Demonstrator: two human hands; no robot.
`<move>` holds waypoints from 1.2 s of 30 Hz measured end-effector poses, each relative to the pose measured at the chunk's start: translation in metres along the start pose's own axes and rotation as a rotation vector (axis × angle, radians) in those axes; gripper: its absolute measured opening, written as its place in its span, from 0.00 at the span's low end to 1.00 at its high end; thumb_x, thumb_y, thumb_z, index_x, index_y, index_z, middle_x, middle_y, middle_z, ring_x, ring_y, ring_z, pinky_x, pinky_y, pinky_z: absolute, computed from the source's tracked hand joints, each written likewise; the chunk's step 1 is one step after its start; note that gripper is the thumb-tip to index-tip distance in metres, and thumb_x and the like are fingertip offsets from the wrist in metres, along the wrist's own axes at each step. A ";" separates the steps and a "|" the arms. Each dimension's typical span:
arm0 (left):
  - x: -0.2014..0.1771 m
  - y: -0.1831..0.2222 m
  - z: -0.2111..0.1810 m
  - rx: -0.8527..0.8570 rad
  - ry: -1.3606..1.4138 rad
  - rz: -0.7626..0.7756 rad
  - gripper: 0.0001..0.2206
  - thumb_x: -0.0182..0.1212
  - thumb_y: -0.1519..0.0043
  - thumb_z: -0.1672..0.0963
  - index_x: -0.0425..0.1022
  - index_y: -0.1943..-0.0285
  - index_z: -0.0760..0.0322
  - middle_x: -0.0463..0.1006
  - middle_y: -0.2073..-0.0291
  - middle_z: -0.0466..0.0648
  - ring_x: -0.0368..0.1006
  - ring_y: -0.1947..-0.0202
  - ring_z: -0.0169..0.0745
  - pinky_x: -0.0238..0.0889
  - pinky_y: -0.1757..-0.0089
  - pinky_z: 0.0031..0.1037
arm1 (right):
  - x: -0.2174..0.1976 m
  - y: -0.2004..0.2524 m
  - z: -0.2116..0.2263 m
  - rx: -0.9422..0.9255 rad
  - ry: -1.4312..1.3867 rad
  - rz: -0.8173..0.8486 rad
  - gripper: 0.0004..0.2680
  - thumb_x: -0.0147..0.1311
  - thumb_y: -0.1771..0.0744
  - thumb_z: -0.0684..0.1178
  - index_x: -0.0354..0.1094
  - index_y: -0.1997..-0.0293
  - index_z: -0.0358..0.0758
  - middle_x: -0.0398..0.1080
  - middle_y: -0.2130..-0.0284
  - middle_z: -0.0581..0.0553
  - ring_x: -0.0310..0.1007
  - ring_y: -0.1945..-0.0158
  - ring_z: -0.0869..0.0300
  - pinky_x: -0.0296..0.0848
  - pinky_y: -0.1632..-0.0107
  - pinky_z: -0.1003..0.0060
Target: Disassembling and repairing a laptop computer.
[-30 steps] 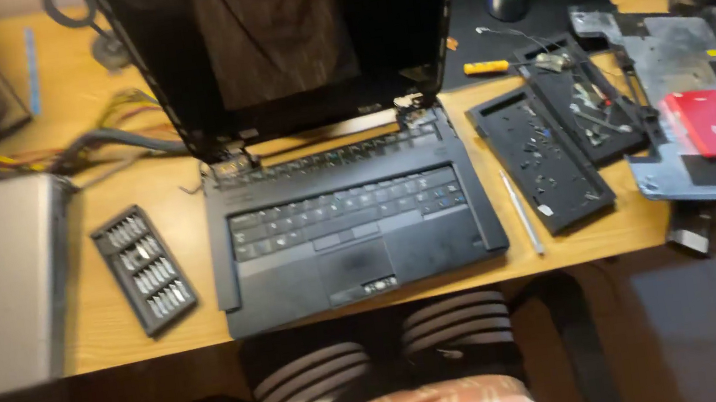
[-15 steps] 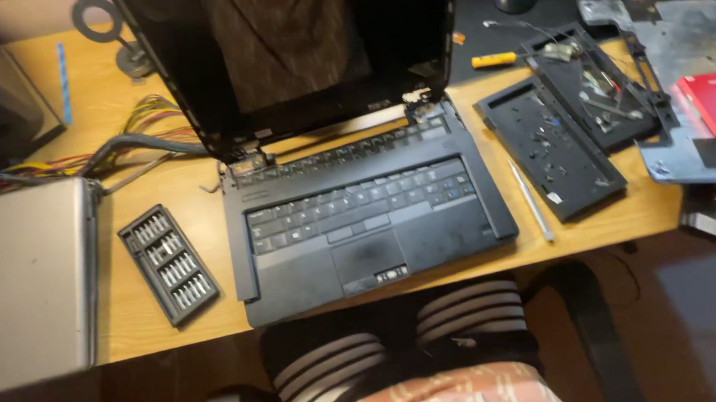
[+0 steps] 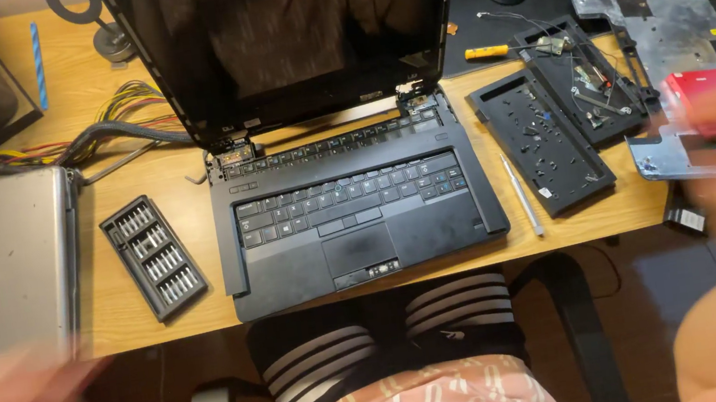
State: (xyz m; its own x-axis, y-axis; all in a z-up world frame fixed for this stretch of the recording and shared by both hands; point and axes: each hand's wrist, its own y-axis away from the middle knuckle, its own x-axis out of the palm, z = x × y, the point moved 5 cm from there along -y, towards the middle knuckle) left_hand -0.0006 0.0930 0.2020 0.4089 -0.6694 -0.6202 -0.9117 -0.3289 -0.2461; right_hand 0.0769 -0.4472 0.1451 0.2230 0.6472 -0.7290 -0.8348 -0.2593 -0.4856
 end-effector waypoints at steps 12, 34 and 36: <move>0.143 -0.027 0.079 0.223 -0.402 -0.103 0.25 0.69 0.42 0.55 0.74 0.38 0.77 0.72 0.50 0.61 0.70 0.56 0.60 0.66 0.53 0.41 | 0.158 -0.047 0.033 0.132 0.208 0.091 0.17 0.62 0.36 0.52 0.71 0.46 0.30 0.71 0.52 0.37 0.68 0.46 0.45 0.67 0.43 0.55; 0.130 -0.049 0.135 -0.220 0.714 0.076 0.35 0.62 0.41 0.66 0.53 0.23 0.79 0.74 0.43 0.57 0.73 0.56 0.32 0.71 0.57 0.21 | 0.176 -0.063 -0.012 0.560 -0.557 0.223 0.29 0.66 0.39 0.40 0.58 0.29 0.33 0.67 0.63 0.50 0.64 0.68 0.69 0.69 0.64 0.73; 0.133 -0.048 0.136 -0.207 0.635 0.080 0.35 0.63 0.41 0.66 0.53 0.23 0.78 0.74 0.43 0.56 0.72 0.57 0.33 0.70 0.59 0.22 | 0.176 -0.063 -0.012 0.559 -0.604 0.248 0.30 0.65 0.39 0.39 0.57 0.28 0.33 0.67 0.63 0.51 0.64 0.67 0.69 0.69 0.64 0.74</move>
State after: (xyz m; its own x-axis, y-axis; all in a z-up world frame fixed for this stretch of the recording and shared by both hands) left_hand 0.0924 0.1106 0.0304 0.3416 -0.9382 -0.0564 -0.9398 -0.3404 -0.0301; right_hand 0.1751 -0.3251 0.0416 -0.1721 0.9303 -0.3239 -0.9848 -0.1550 0.0780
